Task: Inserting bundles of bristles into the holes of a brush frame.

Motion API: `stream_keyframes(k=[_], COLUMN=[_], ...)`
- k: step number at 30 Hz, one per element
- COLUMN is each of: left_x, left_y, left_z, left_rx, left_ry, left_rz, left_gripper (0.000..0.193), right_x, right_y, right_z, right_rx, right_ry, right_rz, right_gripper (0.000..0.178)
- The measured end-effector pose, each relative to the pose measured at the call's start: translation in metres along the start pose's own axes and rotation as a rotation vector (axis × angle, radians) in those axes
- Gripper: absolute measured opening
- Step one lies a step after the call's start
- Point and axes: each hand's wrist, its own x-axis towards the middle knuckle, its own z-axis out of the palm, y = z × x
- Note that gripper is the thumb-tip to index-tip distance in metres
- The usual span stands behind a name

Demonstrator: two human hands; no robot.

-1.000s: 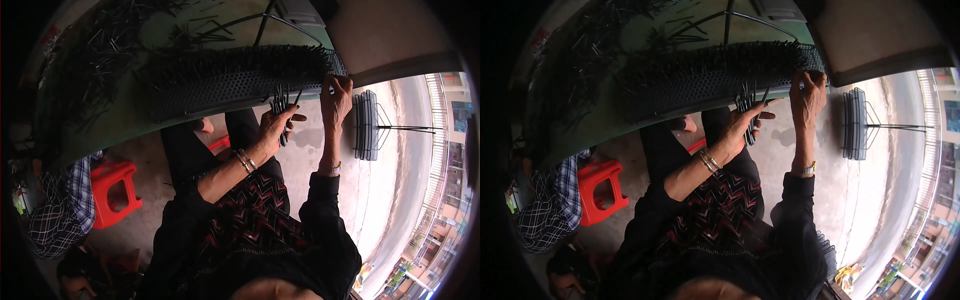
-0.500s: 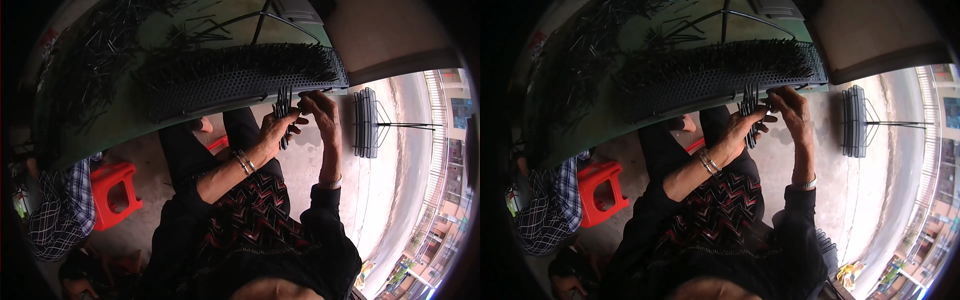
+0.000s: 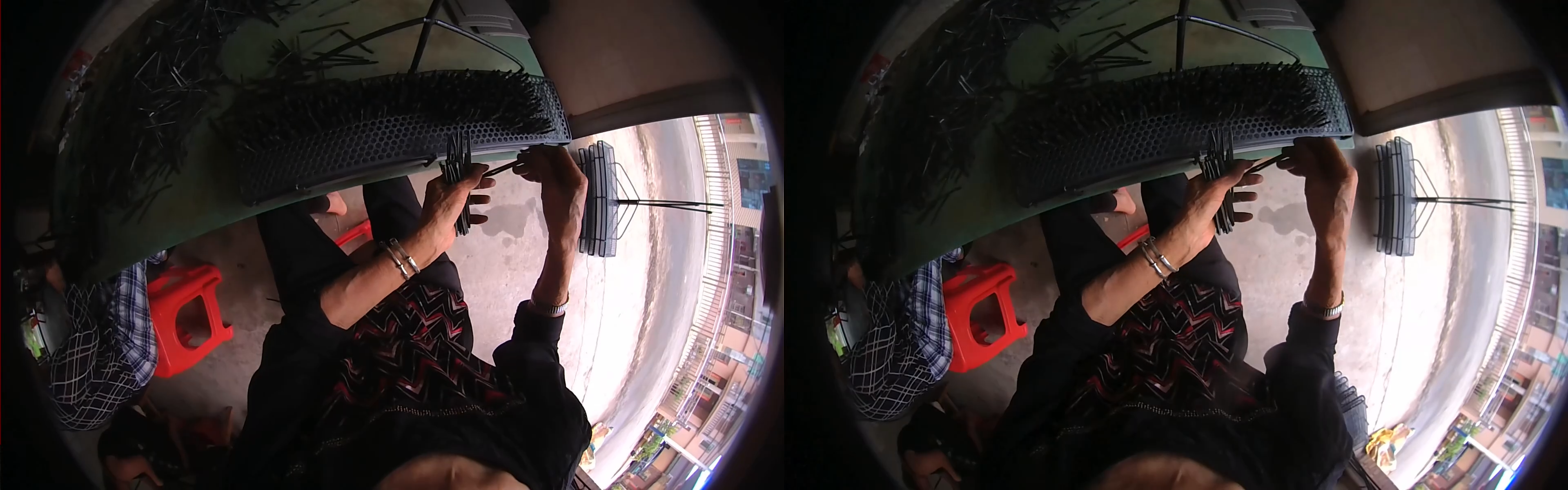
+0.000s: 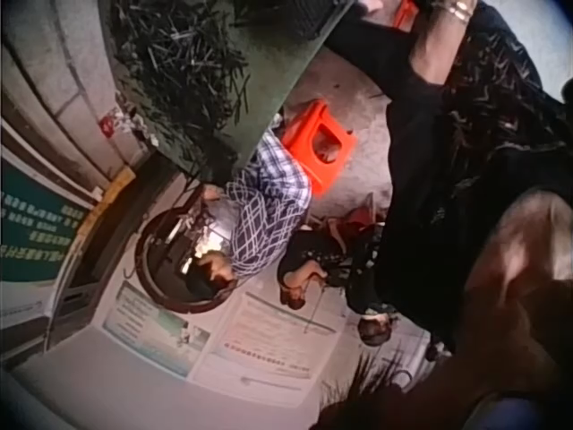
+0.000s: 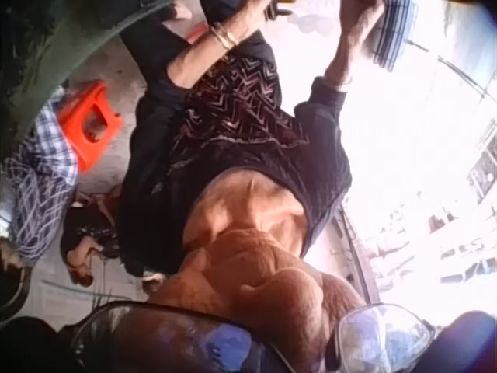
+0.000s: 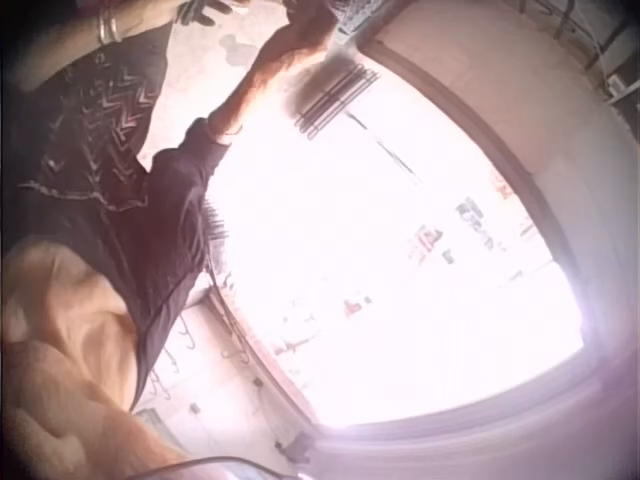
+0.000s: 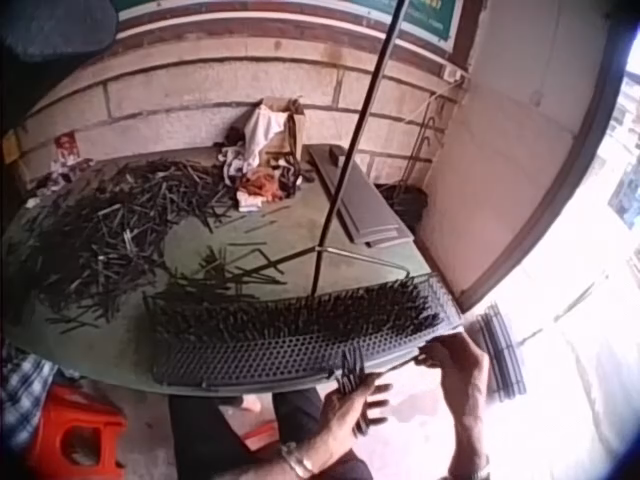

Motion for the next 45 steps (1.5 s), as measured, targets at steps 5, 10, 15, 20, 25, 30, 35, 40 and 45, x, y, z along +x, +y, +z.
stream_keyframes(k=[5, 10, 15, 20, 25, 30, 35, 40, 45], left_x=[0.008, 0.010, 0.005, 0.004, 0.000, -0.002, -0.005, -0.005, -0.008], left_y=[-0.001, -0.010, -0.009, -0.007, -0.003, -0.001, -0.002, -0.001, 0.001], left_z=[-0.003, -0.002, -0.004, -0.002, -0.002, -0.005, -0.002, -0.002, -0.001], left_rx=[-0.061, -0.141, -0.189, -0.175, -0.173, -0.112, -0.110, -0.059, -0.077], left_ry=[-0.004, 0.035, 0.021, 0.022, -0.021, -0.106, -0.145, -0.200, -0.205], left_rz=[-0.113, -0.089, -0.096, -0.154, -0.212, -0.210, -0.232, -0.233, -0.230], left_gripper=[0.034, 0.031, 0.029, 0.033, 0.038, 0.039, 0.037, 0.038, 0.037], right_x=[0.021, 0.036, 0.034, 0.036, 0.040, 0.040, 0.044, 0.054, 0.052], right_y=[0.013, 0.029, 0.028, 0.028, 0.021, 0.022, 0.026, 0.034, 0.030], right_z=[0.013, 0.020, 0.018, 0.015, 0.010, 0.009, 0.009, 0.015, 0.026], right_rx=[-0.117, -0.359, -0.444, -0.429, -0.358, -0.473, -0.458, -0.425, -0.683], right_ry=[0.359, 0.407, 0.363, 0.339, 0.285, 0.217, 0.150, 0.140, 0.267], right_rz=[-0.252, -0.342, -0.382, -0.331, -0.286, -0.392, -0.378, -0.303, -0.361], right_gripper=[0.016, 0.009, 0.008, 0.015, 0.013, 0.014, 0.013, 0.014, 0.019])
